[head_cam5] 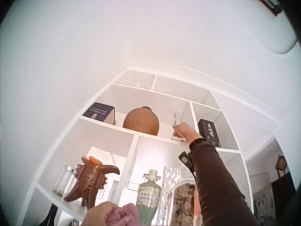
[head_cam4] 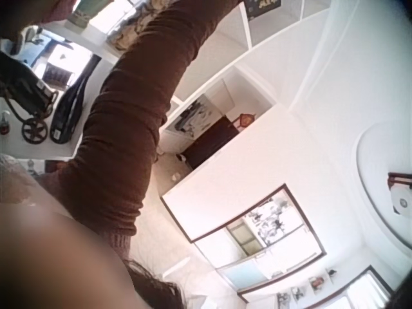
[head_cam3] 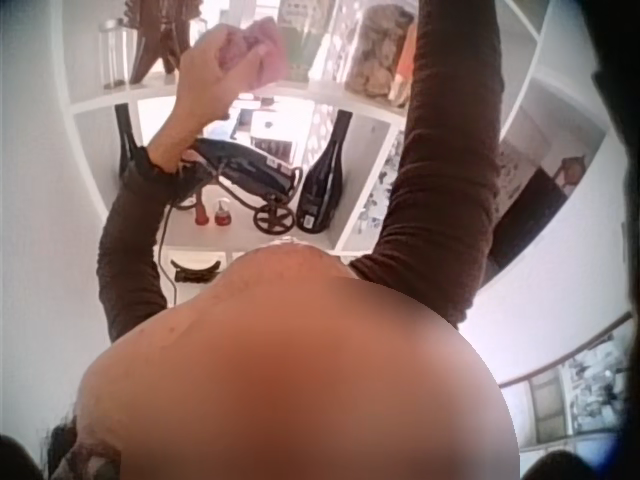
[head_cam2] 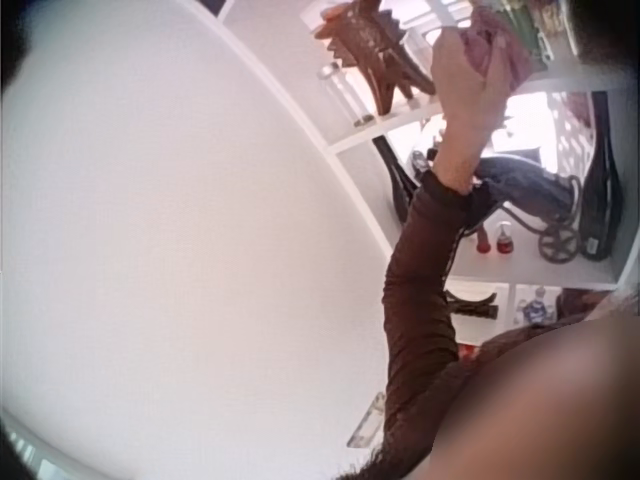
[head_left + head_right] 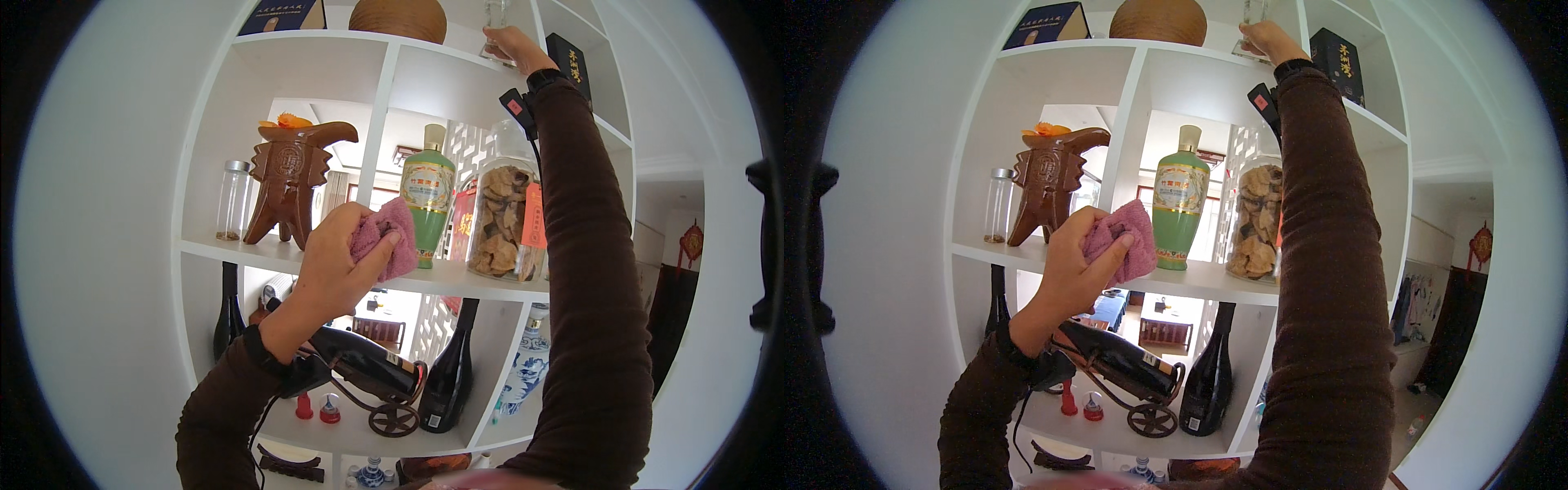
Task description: The person wipes a white shelving unit and several decorative items with a pink cloth. They lift and wipe green bottles, a blue-and-white vase, a glass jar, and small figurines, then place them back on the shelves.
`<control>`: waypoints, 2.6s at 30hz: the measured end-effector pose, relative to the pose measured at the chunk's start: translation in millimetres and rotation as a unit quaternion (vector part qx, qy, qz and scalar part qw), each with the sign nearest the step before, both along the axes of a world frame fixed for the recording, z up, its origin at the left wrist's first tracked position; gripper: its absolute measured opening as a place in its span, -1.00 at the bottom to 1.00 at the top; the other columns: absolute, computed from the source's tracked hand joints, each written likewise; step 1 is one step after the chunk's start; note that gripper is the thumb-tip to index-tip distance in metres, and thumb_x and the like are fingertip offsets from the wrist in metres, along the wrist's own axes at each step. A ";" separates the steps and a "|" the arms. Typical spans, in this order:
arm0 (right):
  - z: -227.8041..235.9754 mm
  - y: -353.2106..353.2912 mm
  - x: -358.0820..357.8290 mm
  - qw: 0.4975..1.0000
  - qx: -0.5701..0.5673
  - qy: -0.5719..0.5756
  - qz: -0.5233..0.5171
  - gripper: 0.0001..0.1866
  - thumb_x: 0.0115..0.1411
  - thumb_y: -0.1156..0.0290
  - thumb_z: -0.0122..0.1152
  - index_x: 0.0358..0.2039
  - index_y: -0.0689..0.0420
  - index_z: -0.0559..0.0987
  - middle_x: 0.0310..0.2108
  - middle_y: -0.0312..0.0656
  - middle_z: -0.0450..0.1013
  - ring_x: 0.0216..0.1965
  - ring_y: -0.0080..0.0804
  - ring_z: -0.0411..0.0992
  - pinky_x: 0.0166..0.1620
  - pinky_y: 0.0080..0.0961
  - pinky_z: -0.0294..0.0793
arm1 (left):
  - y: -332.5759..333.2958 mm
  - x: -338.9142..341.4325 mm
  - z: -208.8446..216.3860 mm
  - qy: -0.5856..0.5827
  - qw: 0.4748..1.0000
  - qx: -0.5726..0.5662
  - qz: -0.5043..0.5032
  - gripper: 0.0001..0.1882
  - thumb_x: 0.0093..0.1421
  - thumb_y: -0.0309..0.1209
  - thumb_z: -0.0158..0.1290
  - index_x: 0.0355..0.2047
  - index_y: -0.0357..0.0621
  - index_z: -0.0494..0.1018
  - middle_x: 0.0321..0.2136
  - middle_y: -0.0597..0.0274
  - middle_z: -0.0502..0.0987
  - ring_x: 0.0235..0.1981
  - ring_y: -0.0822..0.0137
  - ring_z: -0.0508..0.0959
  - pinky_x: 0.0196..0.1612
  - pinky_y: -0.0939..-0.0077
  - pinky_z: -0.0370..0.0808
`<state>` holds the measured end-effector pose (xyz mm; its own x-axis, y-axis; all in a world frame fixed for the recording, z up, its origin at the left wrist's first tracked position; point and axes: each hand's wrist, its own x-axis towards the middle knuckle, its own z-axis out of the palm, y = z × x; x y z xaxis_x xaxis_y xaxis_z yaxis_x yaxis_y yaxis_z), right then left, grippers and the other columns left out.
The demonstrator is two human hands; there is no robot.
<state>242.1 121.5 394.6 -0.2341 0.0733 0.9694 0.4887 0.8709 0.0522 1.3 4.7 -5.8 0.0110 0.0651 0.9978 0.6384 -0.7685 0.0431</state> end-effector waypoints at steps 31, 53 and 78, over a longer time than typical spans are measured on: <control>-34.3 -48.8 -18.6 0.939 -0.023 -0.015 -0.344 -0.58 0.00 0.17 0.27 -0.17 0.16 0.66 -0.10 0.05 0.57 -0.09 0.10 0.53 -0.08 -0.28 0.52 | -3.0 1.4 -5.5 -0.004 1.000 0.020 -0.023 -0.71 0.16 -0.33 0.23 -0.34 -0.30 0.41 -0.50 0.02 0.43 -0.49 0.12 0.46 -0.40 0.27 0.39; -38.9 -14.6 -12.2 0.954 0.086 0.049 -0.283 -0.41 0.14 -0.09 0.16 -0.20 0.28 0.66 -0.19 0.09 0.60 -0.11 0.09 0.54 -0.01 -0.20 0.47 | 1.6 2.1 -6.9 -0.030 0.999 0.013 -0.008 -0.70 0.15 -0.31 0.24 -0.34 -0.29 0.43 -0.51 0.03 0.45 -0.53 0.19 0.45 -0.41 0.35 0.42; -56.7 1.8 195.9 0.970 -0.016 0.152 -0.190 -0.24 -0.13 -0.21 0.45 -0.30 0.37 0.67 -0.28 0.09 0.61 -0.18 -0.07 0.60 -0.08 -0.28 0.54 | -10.2 -2.1 5.2 -0.051 0.989 -0.124 -0.063 -0.72 0.23 -0.27 0.21 -0.27 -0.24 0.45 -0.41 0.24 0.54 -0.40 0.49 0.50 -0.34 0.56 0.48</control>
